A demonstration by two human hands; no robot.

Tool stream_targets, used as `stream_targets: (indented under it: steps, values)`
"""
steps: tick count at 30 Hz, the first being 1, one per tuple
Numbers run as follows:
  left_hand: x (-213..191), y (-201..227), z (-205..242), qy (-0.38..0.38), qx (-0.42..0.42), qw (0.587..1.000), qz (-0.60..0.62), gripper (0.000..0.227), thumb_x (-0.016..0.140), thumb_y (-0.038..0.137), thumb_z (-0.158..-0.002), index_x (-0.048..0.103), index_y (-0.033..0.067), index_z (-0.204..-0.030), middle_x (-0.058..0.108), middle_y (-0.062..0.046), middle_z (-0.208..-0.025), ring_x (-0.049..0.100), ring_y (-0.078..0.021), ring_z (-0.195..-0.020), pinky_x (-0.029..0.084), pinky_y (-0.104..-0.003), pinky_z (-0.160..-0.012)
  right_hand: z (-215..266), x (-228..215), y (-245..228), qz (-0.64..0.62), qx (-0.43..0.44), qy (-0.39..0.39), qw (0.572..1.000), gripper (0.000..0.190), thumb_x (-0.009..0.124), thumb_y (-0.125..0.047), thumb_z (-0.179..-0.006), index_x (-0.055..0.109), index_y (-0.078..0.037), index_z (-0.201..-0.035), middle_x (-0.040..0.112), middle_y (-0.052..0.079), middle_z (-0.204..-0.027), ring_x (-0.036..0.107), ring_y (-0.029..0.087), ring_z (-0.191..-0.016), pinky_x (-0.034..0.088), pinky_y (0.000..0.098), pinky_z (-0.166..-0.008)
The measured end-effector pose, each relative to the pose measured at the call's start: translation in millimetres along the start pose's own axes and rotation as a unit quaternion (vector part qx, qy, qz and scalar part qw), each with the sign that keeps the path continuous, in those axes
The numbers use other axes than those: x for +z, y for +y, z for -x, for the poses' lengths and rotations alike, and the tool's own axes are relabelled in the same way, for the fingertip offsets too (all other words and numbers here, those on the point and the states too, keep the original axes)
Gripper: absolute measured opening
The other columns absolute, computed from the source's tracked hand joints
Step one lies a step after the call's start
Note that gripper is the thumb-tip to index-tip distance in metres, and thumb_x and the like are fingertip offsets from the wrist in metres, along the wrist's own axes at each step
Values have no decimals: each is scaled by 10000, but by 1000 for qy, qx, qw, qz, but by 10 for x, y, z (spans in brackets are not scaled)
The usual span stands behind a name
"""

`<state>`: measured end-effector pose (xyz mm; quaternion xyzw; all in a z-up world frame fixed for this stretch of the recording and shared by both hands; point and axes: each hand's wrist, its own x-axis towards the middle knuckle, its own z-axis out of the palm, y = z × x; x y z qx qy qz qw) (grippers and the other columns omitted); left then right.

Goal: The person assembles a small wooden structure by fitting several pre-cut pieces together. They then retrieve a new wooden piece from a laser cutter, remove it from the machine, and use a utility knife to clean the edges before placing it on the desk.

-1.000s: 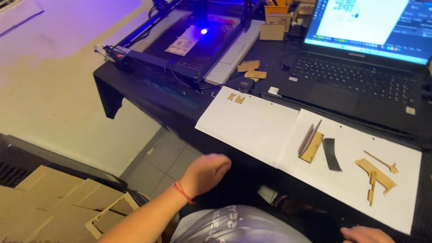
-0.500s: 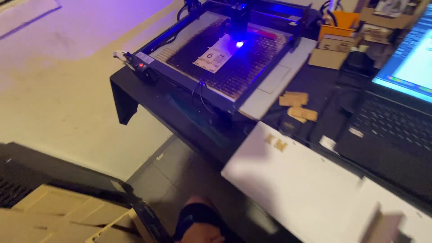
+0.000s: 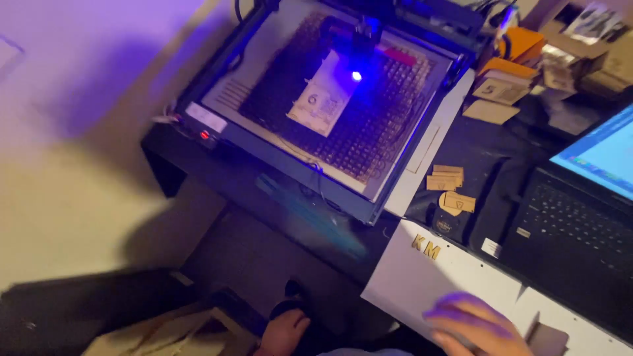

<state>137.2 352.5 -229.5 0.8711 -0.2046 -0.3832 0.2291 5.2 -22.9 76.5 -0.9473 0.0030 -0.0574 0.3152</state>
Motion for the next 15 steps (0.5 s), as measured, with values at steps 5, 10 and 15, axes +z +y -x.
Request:
stream_targets:
  steps: [5, 10, 15]
  values:
    - [-1048, -203, 563, -39, -156, 986, 48, 286, 563, 521, -876, 706, 332, -1036, 695, 52, -1115, 652, -161, -1045, 453, -327, -952, -956, -95, -618, -22, 35, -20, 999, 267, 664, -313, -881, 742, -201, -1112, 707, 5, -1126, 664, 170, -1106, 492, 331, -1000]
    - [-2191, -681, 708, 126, -3, 991, 43, 352, 571, 392, -909, 751, 145, -1085, 757, -19, -1140, 691, -211, -1076, 478, -338, -1013, -1043, 101, -852, -23, 104, -22, 994, 290, 643, -314, -893, 729, -196, -1143, 672, 31, -1172, 637, 215, -1131, 499, 370, -993]
    - [-3634, 237, 306, 159, 123, 979, -17, 324, 523, 316, -929, 739, 122, -1072, 745, -52, -1105, 661, -237, -1054, 457, -373, -981, -1089, 225, -798, 11, 139, -23, 990, 289, 631, -331, -898, 722, -177, -1126, 679, 37, -1137, 641, 229, -1100, 522, 380, -953]
